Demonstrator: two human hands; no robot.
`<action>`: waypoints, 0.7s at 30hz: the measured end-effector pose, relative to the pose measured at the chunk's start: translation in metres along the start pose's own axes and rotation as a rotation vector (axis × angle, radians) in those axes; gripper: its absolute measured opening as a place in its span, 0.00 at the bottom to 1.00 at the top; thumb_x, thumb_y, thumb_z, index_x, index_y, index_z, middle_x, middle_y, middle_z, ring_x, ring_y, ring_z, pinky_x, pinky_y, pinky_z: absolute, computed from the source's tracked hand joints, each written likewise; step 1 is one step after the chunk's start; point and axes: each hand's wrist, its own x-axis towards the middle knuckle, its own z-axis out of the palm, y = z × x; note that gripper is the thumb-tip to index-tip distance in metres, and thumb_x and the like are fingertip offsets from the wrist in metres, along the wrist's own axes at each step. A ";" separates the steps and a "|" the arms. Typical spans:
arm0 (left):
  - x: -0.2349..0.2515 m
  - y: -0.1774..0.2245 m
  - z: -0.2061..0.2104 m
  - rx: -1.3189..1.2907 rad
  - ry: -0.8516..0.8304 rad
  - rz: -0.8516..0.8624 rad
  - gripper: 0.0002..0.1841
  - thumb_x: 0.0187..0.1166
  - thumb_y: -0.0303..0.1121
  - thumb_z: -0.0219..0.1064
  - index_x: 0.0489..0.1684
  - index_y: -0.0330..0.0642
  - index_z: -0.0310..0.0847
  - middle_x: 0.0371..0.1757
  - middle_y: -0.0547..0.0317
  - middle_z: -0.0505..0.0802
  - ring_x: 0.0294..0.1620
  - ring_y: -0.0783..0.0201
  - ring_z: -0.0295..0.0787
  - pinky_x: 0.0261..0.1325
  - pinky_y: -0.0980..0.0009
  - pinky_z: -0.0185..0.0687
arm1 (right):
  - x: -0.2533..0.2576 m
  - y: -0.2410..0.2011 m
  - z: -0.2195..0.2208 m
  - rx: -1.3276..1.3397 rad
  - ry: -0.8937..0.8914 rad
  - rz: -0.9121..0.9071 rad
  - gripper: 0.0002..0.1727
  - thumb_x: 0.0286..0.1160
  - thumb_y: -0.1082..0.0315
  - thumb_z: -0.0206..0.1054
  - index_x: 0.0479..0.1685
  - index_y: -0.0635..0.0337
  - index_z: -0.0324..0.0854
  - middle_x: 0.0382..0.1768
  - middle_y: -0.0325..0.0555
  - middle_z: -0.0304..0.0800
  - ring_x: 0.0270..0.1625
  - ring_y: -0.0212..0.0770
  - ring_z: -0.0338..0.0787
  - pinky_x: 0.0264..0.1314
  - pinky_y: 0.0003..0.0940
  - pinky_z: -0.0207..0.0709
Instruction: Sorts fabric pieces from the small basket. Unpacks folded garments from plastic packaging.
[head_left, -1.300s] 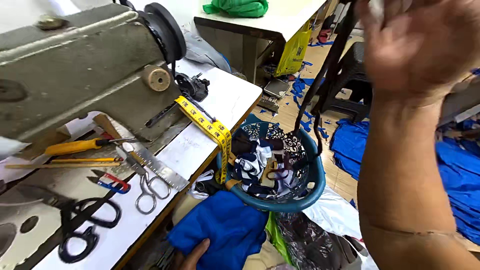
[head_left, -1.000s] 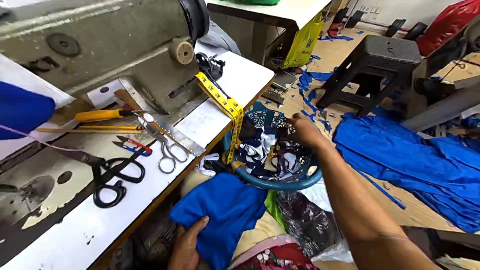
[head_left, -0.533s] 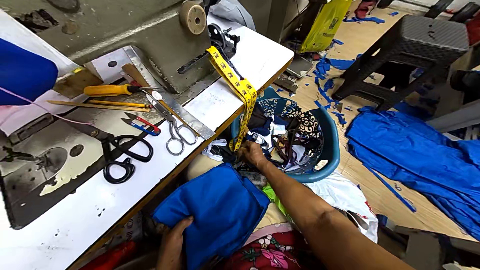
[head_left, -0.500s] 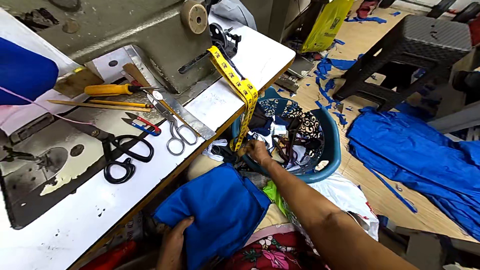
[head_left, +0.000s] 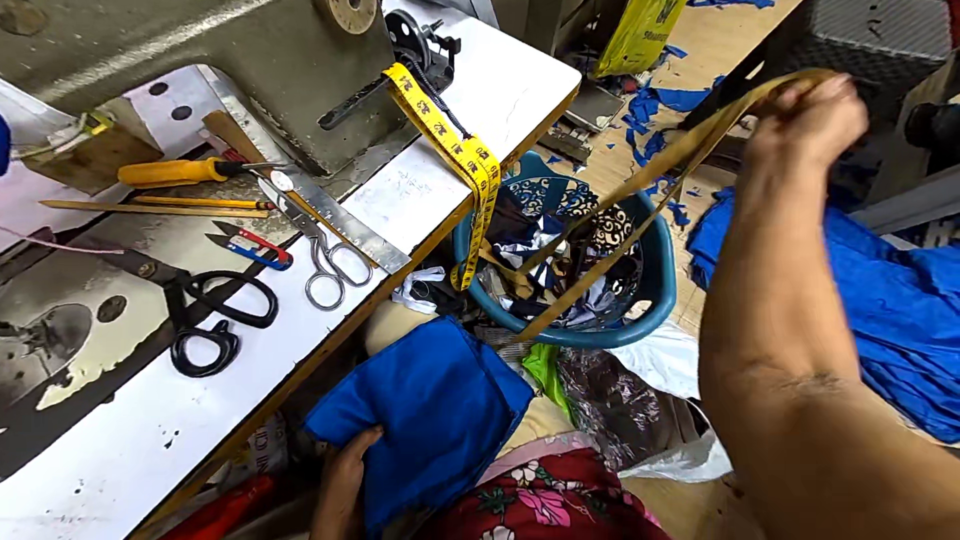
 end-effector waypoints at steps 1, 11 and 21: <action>0.002 -0.002 0.001 -0.003 0.003 0.011 0.09 0.71 0.15 0.60 0.43 0.34 0.79 0.33 0.63 0.92 0.36 0.76 0.91 0.45 0.76 0.89 | 0.016 -0.017 0.006 0.017 -0.007 -0.060 0.06 0.90 0.73 0.45 0.45 0.58 0.67 0.28 0.38 0.78 0.30 0.35 0.84 0.41 0.35 0.87; 0.004 -0.007 0.002 0.050 0.019 -0.008 0.11 0.71 0.16 0.62 0.49 0.32 0.77 0.36 0.60 0.91 0.39 0.73 0.91 0.47 0.73 0.89 | -0.059 0.049 -0.002 -0.825 -0.841 0.022 0.18 0.71 0.76 0.70 0.57 0.78 0.77 0.48 0.62 0.87 0.49 0.50 0.89 0.57 0.50 0.84; 0.006 -0.011 0.000 0.024 0.017 -0.008 0.12 0.68 0.15 0.62 0.49 0.33 0.75 0.35 0.61 0.92 0.37 0.73 0.91 0.45 0.73 0.90 | -0.233 0.140 -0.096 -1.347 -2.035 0.508 0.45 0.52 0.71 0.89 0.78 0.67 0.75 0.68 0.68 0.84 0.72 0.67 0.82 0.78 0.66 0.69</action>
